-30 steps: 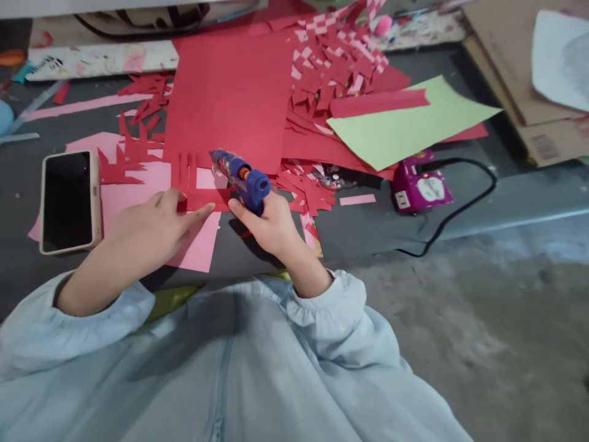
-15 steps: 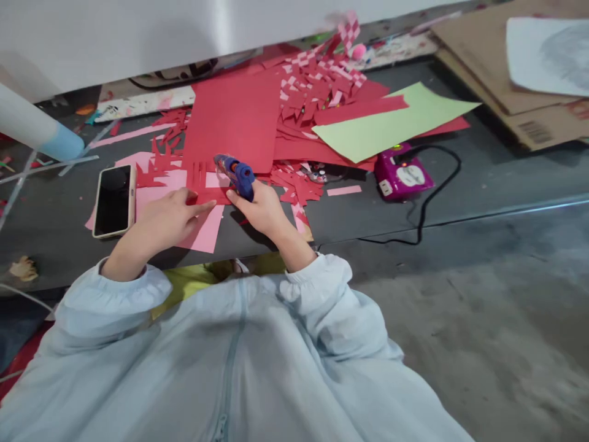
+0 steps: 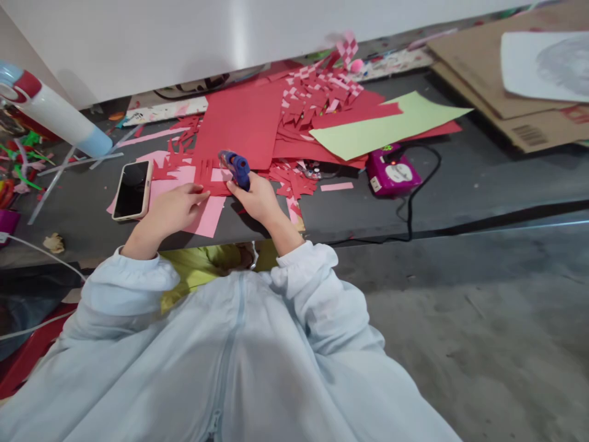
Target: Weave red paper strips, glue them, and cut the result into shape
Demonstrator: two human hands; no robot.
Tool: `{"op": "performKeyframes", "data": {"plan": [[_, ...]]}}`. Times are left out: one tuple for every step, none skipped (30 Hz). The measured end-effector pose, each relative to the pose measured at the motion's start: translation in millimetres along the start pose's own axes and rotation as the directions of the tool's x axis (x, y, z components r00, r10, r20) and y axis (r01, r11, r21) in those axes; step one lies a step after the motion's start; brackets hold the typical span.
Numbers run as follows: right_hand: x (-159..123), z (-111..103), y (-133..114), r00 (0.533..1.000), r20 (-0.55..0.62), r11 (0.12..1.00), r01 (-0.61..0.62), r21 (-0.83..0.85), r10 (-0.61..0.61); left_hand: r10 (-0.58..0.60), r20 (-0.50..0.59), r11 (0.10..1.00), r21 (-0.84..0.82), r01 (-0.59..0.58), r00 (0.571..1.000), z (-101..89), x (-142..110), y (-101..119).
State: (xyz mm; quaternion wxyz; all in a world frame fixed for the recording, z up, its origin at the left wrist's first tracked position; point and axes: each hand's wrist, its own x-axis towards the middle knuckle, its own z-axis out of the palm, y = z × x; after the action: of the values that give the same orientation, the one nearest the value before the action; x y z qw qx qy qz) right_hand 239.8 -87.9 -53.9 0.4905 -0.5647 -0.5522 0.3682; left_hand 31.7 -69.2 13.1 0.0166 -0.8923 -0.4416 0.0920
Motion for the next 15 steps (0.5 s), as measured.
{"op": "performKeyframes", "data": {"plan": [[0.5, 0.5, 1.1, 1.0, -0.003, 1.0, 0.003, 0.006, -0.003, -0.007, -0.001, 1.0, 0.0, 0.007, 1.0, 0.8, 0.5, 0.3], [1.0, 1.1, 2.1, 1.0, -0.008, 1.0, 0.008, 0.012, -0.008, -0.012, -0.002, 1.0, 0.001, 0.012, 1.0, 1.6, 1.1, 0.5], [1.4, 1.5, 3.0, 1.0, -0.016, 1.0, 0.014, 0.017, -0.014, -0.018, -0.005, 1.0, 0.001, 0.018, 1.0, 2.3, 1.7, 0.8], [1.8, 1.9, 3.6, 1.0, -0.023, 1.0, 0.019, 0.021, -0.019, -0.02, -0.004, 1.0, 0.0, 0.02, 1.0, 2.7, 2.4, 1.1], [2.1, 2.1, 4.0, 0.999, -0.029, 0.999, 0.023, 0.023, -0.023, -0.022, -0.003, 1.0, -0.003, 0.022, 1.0, 2.9, 2.9, 1.6], [2.4, 2.2, 4.3, 0.999, -0.032, 0.999, 0.026, 0.024, -0.025, -0.021, -0.002, 1.0, -0.004, 0.021, 1.0, 2.8, 3.4, 2.0], [2.8, 2.1, 4.4, 0.999, -0.031, 0.999, 0.027, 0.022, -0.026, -0.02, -0.002, 1.0, -0.005, 0.02, 1.0, 2.5, 3.8, 2.5], [3.1, 1.9, 4.5, 0.999, -0.029, 0.999, 0.03, 0.019, -0.029, -0.023, -0.003, 1.0, -0.005, 0.022, 1.0, 2.2, 4.1, 3.0], [3.5, 1.7, 4.6, 0.999, -0.025, 0.999, 0.035, 0.016, -0.035, -0.027, -0.006, 1.0, -0.006, 0.027, 1.0, 1.9, 4.3, 3.5], [3.8, 1.4, 4.9, 0.999, -0.022, 0.999, 0.043, 0.013, -0.043, -0.033, -0.01, 0.999, -0.008, 0.033, 0.999, 1.7, 4.4, 3.9], [4.2, 1.1, 5.3, 0.998, -0.021, 0.999, 0.053, 0.01, -0.053, -0.039, -0.016, 0.999, -0.011, 0.039, 0.999, 1.6, 4.5, 4.2], [4.6, 1.0, 6.0, 0.998, -0.021, 0.998, 0.06, 0.008, -0.06, -0.044, -0.023, 0.999, -0.015, 0.044, 0.999, 1.8, 4.5, 4.4], [5.0, 0.9, 6.7, 0.998, -0.025, 0.998, 0.064, 0.004, -0.064, -0.047, -0.029, 0.999, -0.02, 0.046, 0.998, 2.1, 4.6, 4.5], [5.3, 1.0, 7.7, 0.998, -0.028, 0.998, 0.065, -0.001, -0.065, -0.045, -0.033, 0.999, -0.026, 0.044, 0.998, 2.7, 4.7, 4.4], [5.6, 1.2, 8.7, 0.997, -0.028, 0.998, 0.065, -0.006, -0.065, -0.041, -0.035, 0.999, -0.03, 0.04, 0.999, 3.3, 4.9, 4.1]]}}
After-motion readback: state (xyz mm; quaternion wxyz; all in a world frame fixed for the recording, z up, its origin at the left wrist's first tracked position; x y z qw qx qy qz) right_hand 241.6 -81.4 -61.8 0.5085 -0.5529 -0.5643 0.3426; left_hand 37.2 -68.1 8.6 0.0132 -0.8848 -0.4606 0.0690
